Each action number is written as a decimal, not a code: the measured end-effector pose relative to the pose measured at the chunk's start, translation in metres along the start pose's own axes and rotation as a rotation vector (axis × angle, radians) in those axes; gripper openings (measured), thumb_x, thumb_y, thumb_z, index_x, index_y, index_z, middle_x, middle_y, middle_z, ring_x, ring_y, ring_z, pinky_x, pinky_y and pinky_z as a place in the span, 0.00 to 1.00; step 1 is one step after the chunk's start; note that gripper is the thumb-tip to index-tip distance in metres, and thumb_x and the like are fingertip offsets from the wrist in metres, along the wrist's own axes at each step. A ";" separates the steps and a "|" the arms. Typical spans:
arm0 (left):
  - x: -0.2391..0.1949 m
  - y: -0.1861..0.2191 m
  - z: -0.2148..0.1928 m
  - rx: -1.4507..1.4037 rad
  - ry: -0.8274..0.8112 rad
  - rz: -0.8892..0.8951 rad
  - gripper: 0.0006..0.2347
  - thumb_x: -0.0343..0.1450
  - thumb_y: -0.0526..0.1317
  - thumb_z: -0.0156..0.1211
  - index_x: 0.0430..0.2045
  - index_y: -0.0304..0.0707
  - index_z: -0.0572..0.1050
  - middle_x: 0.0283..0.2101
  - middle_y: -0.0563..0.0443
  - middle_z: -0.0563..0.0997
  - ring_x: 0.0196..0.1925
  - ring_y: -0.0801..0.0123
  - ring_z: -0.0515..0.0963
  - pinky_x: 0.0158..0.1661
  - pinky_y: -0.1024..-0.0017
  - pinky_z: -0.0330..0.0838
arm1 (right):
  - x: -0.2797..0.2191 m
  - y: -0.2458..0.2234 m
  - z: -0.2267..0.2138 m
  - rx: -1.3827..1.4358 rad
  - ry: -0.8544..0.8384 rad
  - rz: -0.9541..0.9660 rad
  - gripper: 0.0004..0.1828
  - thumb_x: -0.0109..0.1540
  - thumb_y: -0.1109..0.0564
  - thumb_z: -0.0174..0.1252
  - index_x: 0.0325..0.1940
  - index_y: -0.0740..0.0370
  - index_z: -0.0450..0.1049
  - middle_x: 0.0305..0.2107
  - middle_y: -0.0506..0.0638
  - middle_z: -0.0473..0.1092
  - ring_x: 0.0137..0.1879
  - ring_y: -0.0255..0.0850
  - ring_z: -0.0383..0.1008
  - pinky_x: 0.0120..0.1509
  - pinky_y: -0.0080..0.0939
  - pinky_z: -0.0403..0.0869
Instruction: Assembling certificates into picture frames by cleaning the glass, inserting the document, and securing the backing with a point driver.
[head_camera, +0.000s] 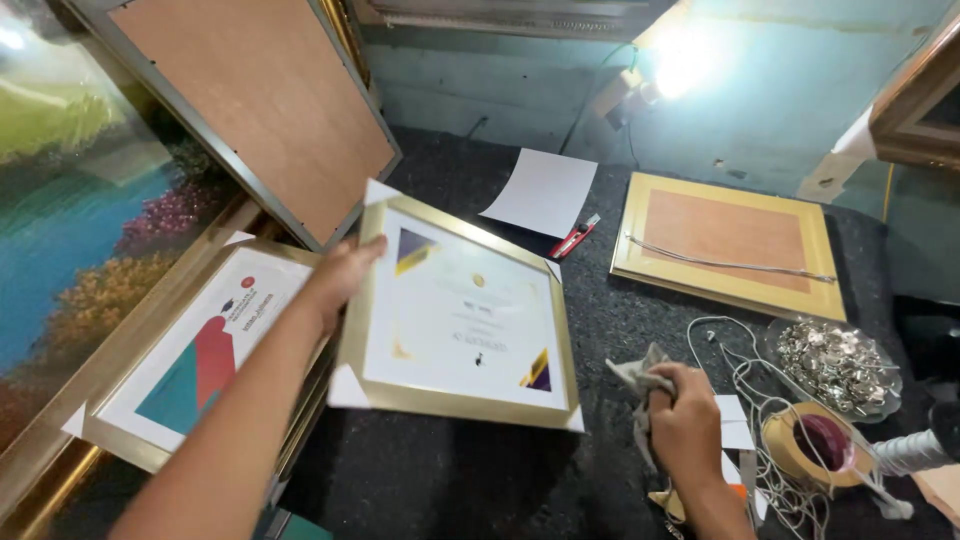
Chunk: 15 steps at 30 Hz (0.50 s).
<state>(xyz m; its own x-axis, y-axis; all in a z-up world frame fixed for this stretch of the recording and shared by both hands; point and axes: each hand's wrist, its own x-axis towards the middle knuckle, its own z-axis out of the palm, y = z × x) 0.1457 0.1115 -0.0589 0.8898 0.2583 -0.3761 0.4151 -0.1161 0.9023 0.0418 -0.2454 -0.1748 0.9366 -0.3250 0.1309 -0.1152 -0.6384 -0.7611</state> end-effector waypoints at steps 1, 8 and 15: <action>-0.003 -0.014 0.005 0.000 0.000 -0.008 0.15 0.63 0.47 0.51 0.38 0.39 0.68 0.32 0.43 0.77 0.28 0.60 0.75 0.28 0.65 0.69 | 0.003 -0.012 0.000 -0.004 -0.007 0.004 0.09 0.54 0.60 0.46 0.35 0.58 0.72 0.35 0.54 0.66 0.41 0.48 0.67 0.48 0.43 0.63; 0.017 -0.145 0.030 -0.595 -0.229 -0.331 0.20 0.63 0.53 0.46 0.37 0.35 0.70 0.34 0.37 0.75 0.35 0.50 0.74 0.39 0.60 0.68 | -0.014 -0.085 0.089 -0.039 -0.263 0.142 0.18 0.53 0.51 0.47 0.47 0.47 0.67 0.44 0.50 0.65 0.48 0.45 0.63 0.49 0.49 0.64; 0.026 -0.168 0.026 -0.987 -0.559 -0.379 0.34 0.60 0.67 0.37 0.47 0.37 0.67 0.41 0.43 0.75 0.38 0.58 0.73 0.42 0.67 0.66 | -0.081 -0.156 0.185 -0.396 -0.454 -0.745 0.17 0.55 0.52 0.48 0.49 0.46 0.64 0.40 0.52 0.60 0.43 0.52 0.60 0.36 0.53 0.58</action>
<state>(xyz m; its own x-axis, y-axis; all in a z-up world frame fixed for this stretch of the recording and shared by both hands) 0.1043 0.1132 -0.2261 0.8032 -0.3639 -0.4717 0.5613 0.7275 0.3945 0.0445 0.0093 -0.1844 0.8435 0.5088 0.1722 0.5369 -0.7883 -0.3006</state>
